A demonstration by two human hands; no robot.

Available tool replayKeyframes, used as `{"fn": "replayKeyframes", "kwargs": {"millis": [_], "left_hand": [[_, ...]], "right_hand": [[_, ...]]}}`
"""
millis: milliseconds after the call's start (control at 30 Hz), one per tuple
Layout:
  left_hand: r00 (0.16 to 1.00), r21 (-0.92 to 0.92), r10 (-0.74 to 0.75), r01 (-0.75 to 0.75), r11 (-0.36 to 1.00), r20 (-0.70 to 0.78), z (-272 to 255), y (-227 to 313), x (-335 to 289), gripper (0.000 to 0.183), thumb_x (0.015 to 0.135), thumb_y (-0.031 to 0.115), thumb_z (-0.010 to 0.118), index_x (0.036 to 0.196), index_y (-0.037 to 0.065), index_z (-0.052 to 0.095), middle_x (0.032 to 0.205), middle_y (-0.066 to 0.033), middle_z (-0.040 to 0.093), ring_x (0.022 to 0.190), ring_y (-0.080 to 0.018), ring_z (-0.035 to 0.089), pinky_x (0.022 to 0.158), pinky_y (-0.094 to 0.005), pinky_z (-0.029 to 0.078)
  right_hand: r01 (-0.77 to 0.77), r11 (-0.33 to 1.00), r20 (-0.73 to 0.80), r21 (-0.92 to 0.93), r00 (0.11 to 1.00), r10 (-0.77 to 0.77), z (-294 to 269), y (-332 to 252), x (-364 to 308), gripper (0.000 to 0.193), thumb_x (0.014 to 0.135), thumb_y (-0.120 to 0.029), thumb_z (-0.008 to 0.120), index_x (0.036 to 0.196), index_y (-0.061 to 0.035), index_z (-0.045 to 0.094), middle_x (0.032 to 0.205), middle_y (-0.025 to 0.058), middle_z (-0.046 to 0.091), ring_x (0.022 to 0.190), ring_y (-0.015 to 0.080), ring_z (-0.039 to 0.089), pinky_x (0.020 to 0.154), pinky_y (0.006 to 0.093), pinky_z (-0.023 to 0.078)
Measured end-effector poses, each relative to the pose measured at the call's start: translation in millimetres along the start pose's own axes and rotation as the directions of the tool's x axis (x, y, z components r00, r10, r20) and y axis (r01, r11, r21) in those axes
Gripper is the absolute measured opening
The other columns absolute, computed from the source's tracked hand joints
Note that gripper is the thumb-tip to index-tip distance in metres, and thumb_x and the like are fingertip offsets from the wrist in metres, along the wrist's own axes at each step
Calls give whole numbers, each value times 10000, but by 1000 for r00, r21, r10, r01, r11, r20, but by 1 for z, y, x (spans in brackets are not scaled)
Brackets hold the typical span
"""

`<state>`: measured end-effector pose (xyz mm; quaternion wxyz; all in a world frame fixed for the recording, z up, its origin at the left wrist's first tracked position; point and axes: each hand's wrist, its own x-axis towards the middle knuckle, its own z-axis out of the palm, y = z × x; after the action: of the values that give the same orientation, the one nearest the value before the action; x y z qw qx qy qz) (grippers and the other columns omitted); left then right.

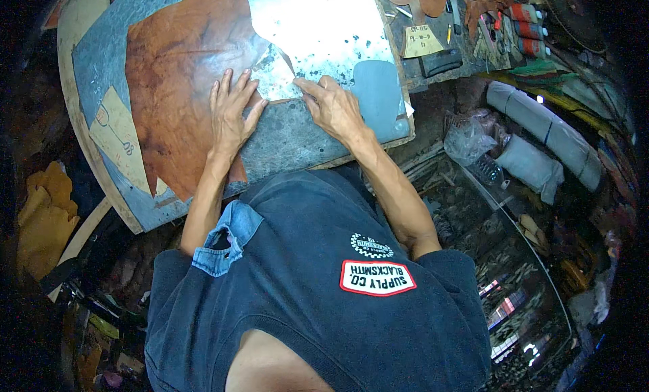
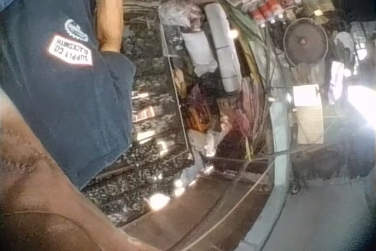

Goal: Trace and cut out shoe components from a sheet of leather using templates and a hand knife.

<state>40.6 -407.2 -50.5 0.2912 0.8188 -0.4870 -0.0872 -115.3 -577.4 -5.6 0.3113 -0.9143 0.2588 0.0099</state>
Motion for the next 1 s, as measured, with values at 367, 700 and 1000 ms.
{"fn": "replayKeyframes", "kwargs": {"millis": [367,700,1000], "left_hand": [[1000,13,6,-6,1000,-12,1,2,0,396,855,288,684,1188,76,652,1360,-107,553,1365,-345,372,1114,-536,235],[1000,59,-3,2,998,5,-2,7,5,354,862,267,679,1148,58,664,1347,-118,551,1353,-361,373,1103,-535,258],[964,173,218,-244,954,156,-12,25,37,209,818,88,624,1014,76,694,1319,-152,518,1276,-348,435,1078,-502,323]], "right_hand": [[-62,998,6,-8,998,63,2,-6,0,379,869,-135,655,1243,-197,635,770,97,517,664,265,562,612,396,498],[-63,998,31,15,998,62,-4,-9,3,341,896,-170,635,1236,-184,635,778,87,541,656,233,578,594,377,504],[-571,52,510,819,767,388,-17,-33,-84,526,986,-252,533,1401,-7,320,781,16,509,600,83,516,513,237,487]]}}
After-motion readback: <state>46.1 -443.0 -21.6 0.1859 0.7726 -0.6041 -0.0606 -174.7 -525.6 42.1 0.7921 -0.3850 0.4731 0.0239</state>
